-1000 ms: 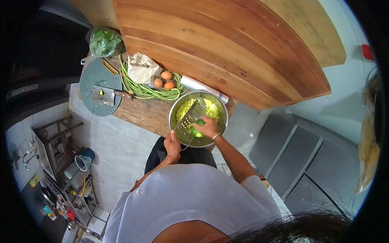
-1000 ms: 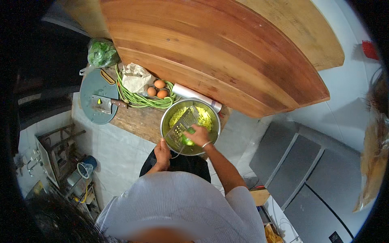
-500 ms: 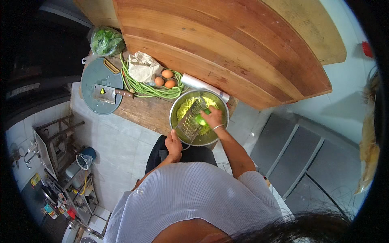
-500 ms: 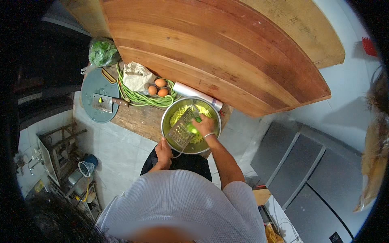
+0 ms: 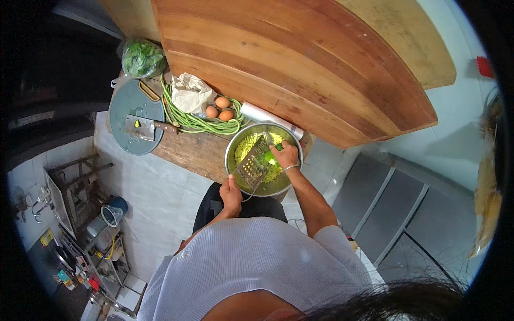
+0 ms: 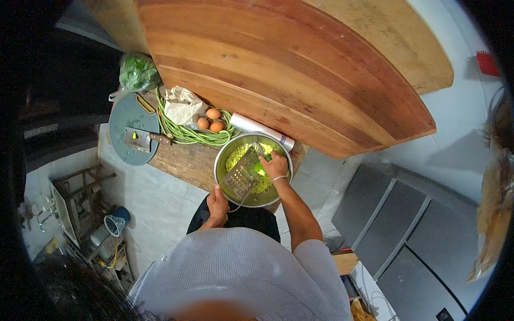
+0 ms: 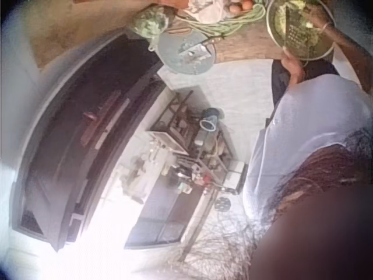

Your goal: The person grates a green vegetable into a metal bowl using a handheld grater. After finishing, they rinse the grater under a kitchen faucet and place it on a drying rack. Finally, they pick up a knife and a small piece of vegetable on a cutting board.

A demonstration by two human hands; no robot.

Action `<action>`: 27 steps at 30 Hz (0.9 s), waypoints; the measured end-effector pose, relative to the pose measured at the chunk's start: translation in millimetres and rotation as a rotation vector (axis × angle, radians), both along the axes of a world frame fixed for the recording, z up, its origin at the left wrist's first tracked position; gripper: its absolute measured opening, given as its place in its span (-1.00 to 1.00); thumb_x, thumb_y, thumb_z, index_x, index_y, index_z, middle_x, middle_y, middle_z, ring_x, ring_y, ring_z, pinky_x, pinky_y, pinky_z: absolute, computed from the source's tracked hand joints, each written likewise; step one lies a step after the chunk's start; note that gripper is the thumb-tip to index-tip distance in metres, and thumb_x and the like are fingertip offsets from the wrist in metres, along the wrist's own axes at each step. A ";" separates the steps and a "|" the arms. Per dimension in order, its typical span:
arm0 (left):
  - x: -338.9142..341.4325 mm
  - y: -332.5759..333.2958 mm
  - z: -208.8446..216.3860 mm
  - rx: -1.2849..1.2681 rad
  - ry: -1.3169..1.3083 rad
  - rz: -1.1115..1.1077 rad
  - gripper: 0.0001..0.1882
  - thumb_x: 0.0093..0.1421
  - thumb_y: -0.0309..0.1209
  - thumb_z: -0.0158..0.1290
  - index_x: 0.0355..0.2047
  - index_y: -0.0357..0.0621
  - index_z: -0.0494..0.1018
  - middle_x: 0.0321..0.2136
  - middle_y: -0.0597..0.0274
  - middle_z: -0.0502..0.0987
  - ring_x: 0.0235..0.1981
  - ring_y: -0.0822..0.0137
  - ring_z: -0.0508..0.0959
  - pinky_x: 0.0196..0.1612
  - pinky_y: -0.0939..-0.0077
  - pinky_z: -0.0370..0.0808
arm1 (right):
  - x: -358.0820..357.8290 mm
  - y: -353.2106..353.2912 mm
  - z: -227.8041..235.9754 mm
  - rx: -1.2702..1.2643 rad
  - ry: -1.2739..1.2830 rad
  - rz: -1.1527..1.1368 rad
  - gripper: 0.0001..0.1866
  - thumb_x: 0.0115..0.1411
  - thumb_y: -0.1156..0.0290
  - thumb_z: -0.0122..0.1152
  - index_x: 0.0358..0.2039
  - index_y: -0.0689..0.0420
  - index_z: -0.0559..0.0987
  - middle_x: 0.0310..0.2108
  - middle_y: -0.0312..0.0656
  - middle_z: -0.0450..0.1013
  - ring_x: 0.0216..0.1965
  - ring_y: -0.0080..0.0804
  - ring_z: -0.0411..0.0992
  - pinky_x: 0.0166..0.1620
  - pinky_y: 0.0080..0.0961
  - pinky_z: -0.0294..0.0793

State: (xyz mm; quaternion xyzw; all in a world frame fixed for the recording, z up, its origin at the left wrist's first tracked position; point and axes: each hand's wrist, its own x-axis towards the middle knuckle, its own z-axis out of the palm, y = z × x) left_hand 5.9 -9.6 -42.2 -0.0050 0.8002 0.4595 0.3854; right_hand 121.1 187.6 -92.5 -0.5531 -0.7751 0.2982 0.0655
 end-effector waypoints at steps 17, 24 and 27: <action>1.9 3.7 12.4 0.018 -0.017 0.050 -0.59 0.28 -0.19 -0.21 -0.58 -0.24 0.35 -0.77 0.36 0.26 -0.78 0.56 0.19 -0.74 0.57 0.14 | -21.8 -30.0 62.4 -0.345 0.059 0.020 -0.57 -0.09 0.08 0.25 -0.66 0.23 0.40 -0.73 0.07 0.35 -0.62 0.01 0.39 -0.52 -0.22 0.35; -9.2 16.7 36.9 0.005 -0.270 0.127 -0.59 0.28 -0.08 -0.27 -0.54 -0.11 0.29 -0.81 0.40 0.16 -0.85 0.51 0.13 -0.81 0.55 0.10 | -29.8 -45.8 15.2 -0.140 0.093 0.005 -0.60 -0.08 0.10 0.23 -0.52 0.25 0.49 -0.69 0.10 0.39 -0.64 -0.01 0.40 -0.53 -0.19 0.38; -9.6 14.8 34.4 0.028 -0.230 0.128 -0.58 0.27 -0.06 -0.26 -0.58 -0.09 0.26 -0.80 0.40 0.17 -0.85 0.51 0.13 -0.81 0.56 0.09 | -20.0 -16.8 7.7 -0.077 -0.018 -0.066 -0.62 -0.10 0.11 0.24 -0.55 0.22 0.49 -0.69 0.11 0.37 -0.62 0.03 0.40 -0.50 -0.19 0.38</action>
